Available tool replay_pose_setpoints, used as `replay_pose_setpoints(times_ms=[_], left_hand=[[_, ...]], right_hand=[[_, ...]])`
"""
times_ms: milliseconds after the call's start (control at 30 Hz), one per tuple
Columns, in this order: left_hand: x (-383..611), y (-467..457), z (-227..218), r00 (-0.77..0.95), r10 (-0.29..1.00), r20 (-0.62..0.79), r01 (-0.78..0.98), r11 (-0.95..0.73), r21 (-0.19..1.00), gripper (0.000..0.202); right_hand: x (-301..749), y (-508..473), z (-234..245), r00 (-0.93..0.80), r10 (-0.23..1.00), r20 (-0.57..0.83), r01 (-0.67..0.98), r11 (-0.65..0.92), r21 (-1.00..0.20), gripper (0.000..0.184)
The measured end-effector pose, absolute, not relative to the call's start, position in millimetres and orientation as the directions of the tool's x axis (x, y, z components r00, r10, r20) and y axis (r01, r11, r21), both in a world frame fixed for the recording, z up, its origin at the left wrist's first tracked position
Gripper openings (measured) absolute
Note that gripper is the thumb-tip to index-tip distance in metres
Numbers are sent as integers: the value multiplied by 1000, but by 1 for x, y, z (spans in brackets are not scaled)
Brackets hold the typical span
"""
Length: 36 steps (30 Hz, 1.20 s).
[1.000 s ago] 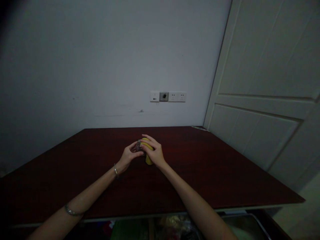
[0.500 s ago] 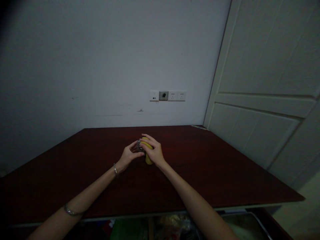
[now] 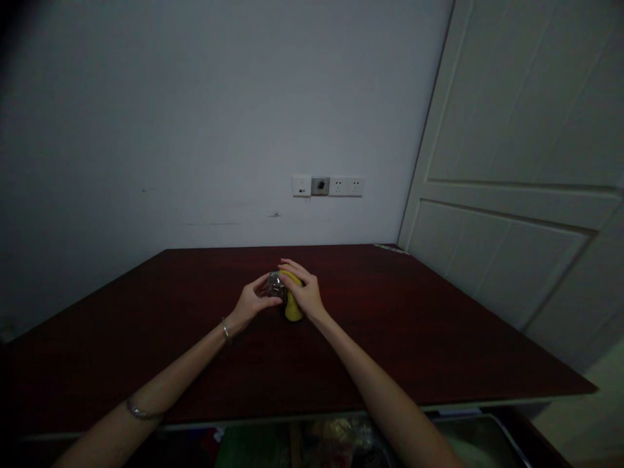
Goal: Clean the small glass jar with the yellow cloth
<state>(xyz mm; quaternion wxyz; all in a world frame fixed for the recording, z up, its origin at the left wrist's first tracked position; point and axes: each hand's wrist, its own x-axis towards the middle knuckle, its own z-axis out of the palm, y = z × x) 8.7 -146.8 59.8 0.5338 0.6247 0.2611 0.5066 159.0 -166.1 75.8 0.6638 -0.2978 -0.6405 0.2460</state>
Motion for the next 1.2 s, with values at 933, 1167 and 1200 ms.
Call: replay_pose_setpoints(times_ms=[933, 1167, 1200], left_hand=[[2, -146, 71, 247, 907, 343, -186, -303, 935, 52], [2, -142, 67, 281, 916, 286, -128, -260, 957, 48], [1, -141, 67, 288, 916, 280, -108, -259, 960, 48]], right_hand=[[164, -168, 78, -163, 744, 648, 130, 667, -733, 79], [157, -166, 73, -70, 756, 651, 155, 653, -742, 69], [157, -165, 74, -59, 765, 641, 152, 642, -752, 68]])
